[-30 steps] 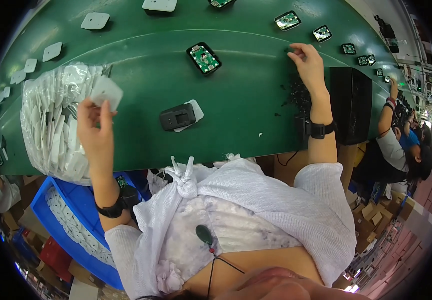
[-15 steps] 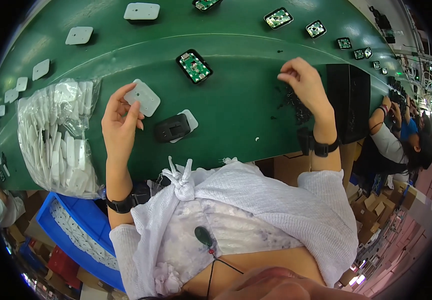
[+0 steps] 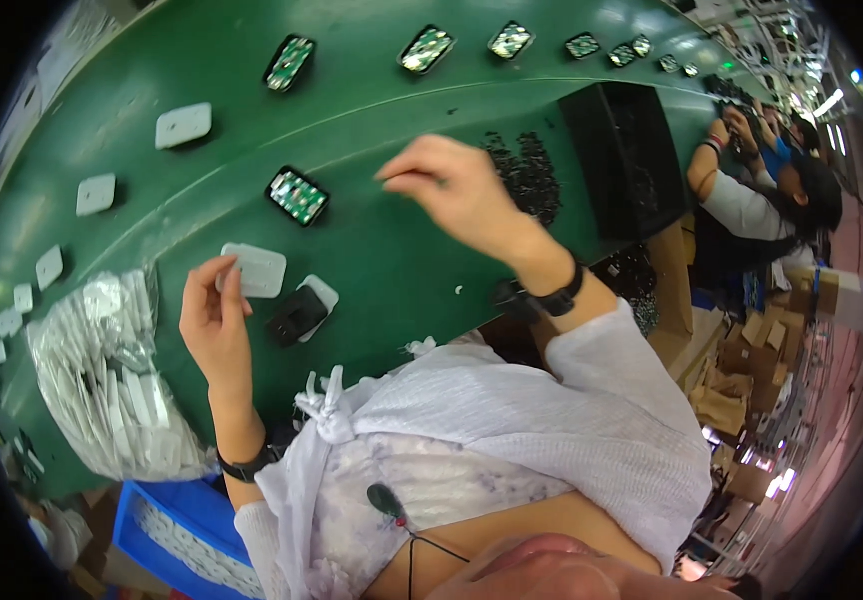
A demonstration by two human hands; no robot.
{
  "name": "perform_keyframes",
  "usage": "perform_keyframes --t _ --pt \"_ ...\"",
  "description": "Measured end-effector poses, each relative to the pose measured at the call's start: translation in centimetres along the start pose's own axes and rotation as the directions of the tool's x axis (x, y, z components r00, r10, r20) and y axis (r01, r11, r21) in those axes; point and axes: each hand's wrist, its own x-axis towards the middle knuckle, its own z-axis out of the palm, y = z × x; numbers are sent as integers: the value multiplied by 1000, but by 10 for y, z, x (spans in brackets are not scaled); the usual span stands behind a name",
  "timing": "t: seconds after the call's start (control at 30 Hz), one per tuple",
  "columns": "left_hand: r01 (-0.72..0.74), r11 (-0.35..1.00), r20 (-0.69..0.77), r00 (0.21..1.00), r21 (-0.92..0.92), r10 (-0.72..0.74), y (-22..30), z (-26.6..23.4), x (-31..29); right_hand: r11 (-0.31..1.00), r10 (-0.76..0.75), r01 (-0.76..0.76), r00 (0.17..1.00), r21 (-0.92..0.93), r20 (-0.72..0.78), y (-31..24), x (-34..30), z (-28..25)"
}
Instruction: The person places a small black component into a white plastic cover, inserts a screw by hand, and then presses the cover onto a black electronic housing. They then place the assembled unit onto the green conveyor belt and repeat the process.
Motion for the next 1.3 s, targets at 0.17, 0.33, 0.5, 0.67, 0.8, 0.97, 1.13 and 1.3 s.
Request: perform_keyframes --t 0.17,0.33,0.5,0.67,0.8,0.97,1.13,1.3 --pt "-68 991 54 997 116 62 33 22 -4 922 -190 172 982 348 19 -40 24 57" --pt "-295 924 46 955 244 292 32 21 -8 844 -163 75 979 530 120 -66 32 73" --pt "-386 852 62 919 353 390 36 15 -5 771 -92 -52 977 634 191 -63 34 76" --pt "-429 789 66 891 439 448 32 12 -8 840 -42 -110 963 531 267 -63 31 72" --pt "-452 761 51 872 466 487 27 15 -9 811 -4 -235 913 536 408 -56 32 70" --pt "-16 962 -26 1000 -273 9 33 22 -16 903 -12 -87 974 421 228 -70 25 69" --pt "121 873 55 993 -472 -108 27 15 -20 950 -194 174 980 260 53 -74 21 85" --pt "74 845 29 997 -529 -69 25 13 -25 960 -222 213 975 180 30 -79 21 91"
